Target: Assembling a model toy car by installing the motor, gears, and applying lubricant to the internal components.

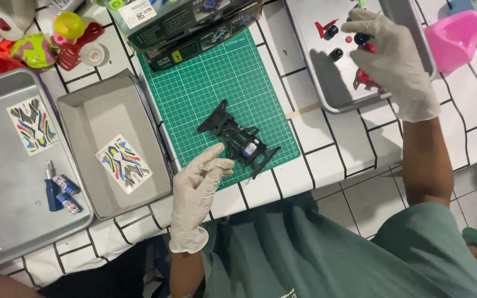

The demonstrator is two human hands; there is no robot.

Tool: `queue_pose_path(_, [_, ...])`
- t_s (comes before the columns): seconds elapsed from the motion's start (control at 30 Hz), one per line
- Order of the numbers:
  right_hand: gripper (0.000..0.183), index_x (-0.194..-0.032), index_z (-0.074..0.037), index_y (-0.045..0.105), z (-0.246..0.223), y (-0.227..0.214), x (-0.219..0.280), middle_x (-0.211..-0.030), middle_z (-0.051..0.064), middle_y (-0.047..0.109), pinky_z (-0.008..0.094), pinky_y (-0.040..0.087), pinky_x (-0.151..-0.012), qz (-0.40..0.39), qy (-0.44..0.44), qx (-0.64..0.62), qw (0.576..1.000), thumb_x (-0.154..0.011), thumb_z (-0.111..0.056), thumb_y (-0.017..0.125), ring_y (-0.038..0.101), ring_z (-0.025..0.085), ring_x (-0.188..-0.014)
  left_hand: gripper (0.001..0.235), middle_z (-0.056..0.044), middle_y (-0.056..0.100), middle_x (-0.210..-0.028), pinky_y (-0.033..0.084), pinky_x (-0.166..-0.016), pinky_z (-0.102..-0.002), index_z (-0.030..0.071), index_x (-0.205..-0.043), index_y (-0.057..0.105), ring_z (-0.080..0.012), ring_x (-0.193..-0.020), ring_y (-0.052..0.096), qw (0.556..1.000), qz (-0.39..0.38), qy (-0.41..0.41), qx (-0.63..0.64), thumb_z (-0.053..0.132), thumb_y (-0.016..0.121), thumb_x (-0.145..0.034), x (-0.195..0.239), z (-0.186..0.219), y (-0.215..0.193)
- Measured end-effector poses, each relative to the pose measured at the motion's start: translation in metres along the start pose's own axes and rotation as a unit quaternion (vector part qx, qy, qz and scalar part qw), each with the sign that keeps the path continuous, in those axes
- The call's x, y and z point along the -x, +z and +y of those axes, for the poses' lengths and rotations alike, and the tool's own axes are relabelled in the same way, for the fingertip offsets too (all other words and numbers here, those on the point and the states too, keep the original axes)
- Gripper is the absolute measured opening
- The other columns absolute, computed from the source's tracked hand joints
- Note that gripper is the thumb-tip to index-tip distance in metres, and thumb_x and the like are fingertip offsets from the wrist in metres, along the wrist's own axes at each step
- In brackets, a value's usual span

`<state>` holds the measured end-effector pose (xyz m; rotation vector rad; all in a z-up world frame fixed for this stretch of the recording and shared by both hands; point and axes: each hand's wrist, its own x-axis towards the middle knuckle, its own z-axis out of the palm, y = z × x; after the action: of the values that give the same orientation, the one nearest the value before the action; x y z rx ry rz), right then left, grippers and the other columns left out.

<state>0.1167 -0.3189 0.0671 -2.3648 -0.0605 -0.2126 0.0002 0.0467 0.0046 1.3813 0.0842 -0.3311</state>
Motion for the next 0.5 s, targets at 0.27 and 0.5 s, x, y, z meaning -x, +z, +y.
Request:
queue_pose_path(0.27, [0.018, -0.114, 0.001, 0.077, 0.085, 0.015, -0.044, -0.104, 0.014, 0.076, 0.035, 0.060, -0.084, -0.050, 0.029, 0.109, 0.992, -0.105, -0.013, 0.069, 0.072, 0.021, -0.095, 0.053, -0.012, 0.078, -0.105, 0.061, -0.091, -0.033, -0.004, -0.133, 0.064, -0.0211, -0.090, 0.075, 1.000, 0.000, 0.001, -0.008, 0.030, 0.067, -0.092, 0.001, 0.004, 0.004])
queue_pose_path(0.5, [0.018, -0.091, -0.002, 0.078, 0.114, 0.027, -0.078, -0.069, 0.010, 0.070, 0.037, 0.057, -0.063, -0.053, 0.030, 0.236, 0.970, -0.100, -0.015, 0.069, 0.067, 0.024, -0.065, 0.040, -0.019, 0.075, -0.117, 0.062, -0.090, -0.033, -0.007, -0.122, 0.069, -0.0223, -0.091, 0.074, 0.999, -0.009, 0.031, 0.006, 0.022, 0.067, -0.094, 0.003, -0.006, -0.001])
